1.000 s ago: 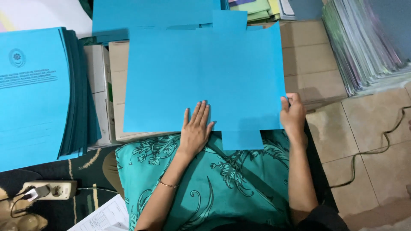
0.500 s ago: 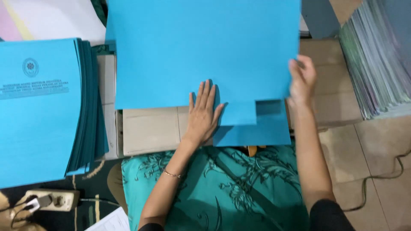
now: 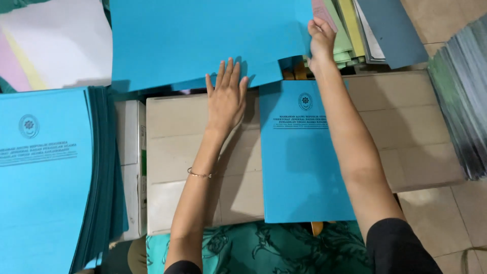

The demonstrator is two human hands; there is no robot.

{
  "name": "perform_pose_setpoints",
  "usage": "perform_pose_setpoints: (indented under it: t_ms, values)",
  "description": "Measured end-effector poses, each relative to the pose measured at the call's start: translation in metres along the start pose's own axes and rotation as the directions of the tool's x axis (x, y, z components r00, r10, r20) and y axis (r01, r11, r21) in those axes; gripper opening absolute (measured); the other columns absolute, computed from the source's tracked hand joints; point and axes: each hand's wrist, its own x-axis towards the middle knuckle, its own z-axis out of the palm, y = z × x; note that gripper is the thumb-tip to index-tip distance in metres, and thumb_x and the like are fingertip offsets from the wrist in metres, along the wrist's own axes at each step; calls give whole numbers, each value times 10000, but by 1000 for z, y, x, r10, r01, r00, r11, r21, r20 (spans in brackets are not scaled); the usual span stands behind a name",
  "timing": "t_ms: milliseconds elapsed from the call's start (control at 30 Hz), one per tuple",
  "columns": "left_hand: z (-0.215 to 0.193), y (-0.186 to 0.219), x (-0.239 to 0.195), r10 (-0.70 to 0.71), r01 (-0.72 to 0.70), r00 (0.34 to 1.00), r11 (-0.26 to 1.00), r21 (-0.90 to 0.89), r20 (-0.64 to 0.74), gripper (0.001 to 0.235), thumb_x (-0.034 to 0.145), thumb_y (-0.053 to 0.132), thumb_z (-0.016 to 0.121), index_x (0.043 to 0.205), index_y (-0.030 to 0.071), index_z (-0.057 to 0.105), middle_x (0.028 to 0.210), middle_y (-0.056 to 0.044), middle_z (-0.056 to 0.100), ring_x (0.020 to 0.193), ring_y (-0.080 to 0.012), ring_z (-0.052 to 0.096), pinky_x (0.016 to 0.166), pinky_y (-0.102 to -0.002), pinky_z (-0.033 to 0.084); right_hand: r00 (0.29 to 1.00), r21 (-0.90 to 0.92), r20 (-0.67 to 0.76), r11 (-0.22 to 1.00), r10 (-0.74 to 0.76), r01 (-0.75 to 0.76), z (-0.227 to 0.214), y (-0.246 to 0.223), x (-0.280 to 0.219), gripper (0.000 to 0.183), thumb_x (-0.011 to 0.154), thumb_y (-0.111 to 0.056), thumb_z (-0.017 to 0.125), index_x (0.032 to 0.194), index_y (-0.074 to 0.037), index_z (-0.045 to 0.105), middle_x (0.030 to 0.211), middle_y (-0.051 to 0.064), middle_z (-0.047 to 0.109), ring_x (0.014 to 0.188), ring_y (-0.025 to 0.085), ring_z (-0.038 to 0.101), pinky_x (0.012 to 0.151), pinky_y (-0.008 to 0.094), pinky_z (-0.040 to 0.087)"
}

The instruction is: Folding blue cardstock folders along pre-scored lines and stacking them.

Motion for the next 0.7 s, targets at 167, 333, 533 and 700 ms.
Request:
perform_pose_setpoints:
  t_ms: [167,333,533,700]
  values:
    - [40,-11,12,-94,96,984,995,-6,150,623,1048,526,376,1342,45,640,1475,-118,564,1431,-331,435,1175,-648,228,989,-277,-69,950,128,-142,38,15,-2,215,1022,-220,538,1217,-153,599,1377,96,601,1353,258,536,1193,516,379]
    - [65,-12,12,-145,161,912,987,-10,383,839,995,660,264,1404,-13,552,1539,-167,475,1454,-364,390,1176,-704,158,995,-376,-78,922,67,-92,40,50,26,522,1021,-159,618,1494,-168,396,1443,107,568,1241,199,677,1095,377,549]
    - [66,12,-26,26,-43,968,997,62,251,780,1029,598,378,1409,-68,526,1517,-241,488,1455,-384,401,1186,-653,190,995,-219,14,972,96,-90,-2,32,-7,615,1023,-81,535,1514,-111,166,1404,193,627,1145,242,800,970,310,717]
    - [61,24,-93,192,-206,950,978,33,248,884,983,524,564,1519,-134,315,1619,-314,293,1531,-452,232,1221,-638,128,812,-610,401,537,-425,583,-70,-24,-136,477,980,-74,687,1399,-15,466,1354,178,559,1281,357,533,1083,485,411]
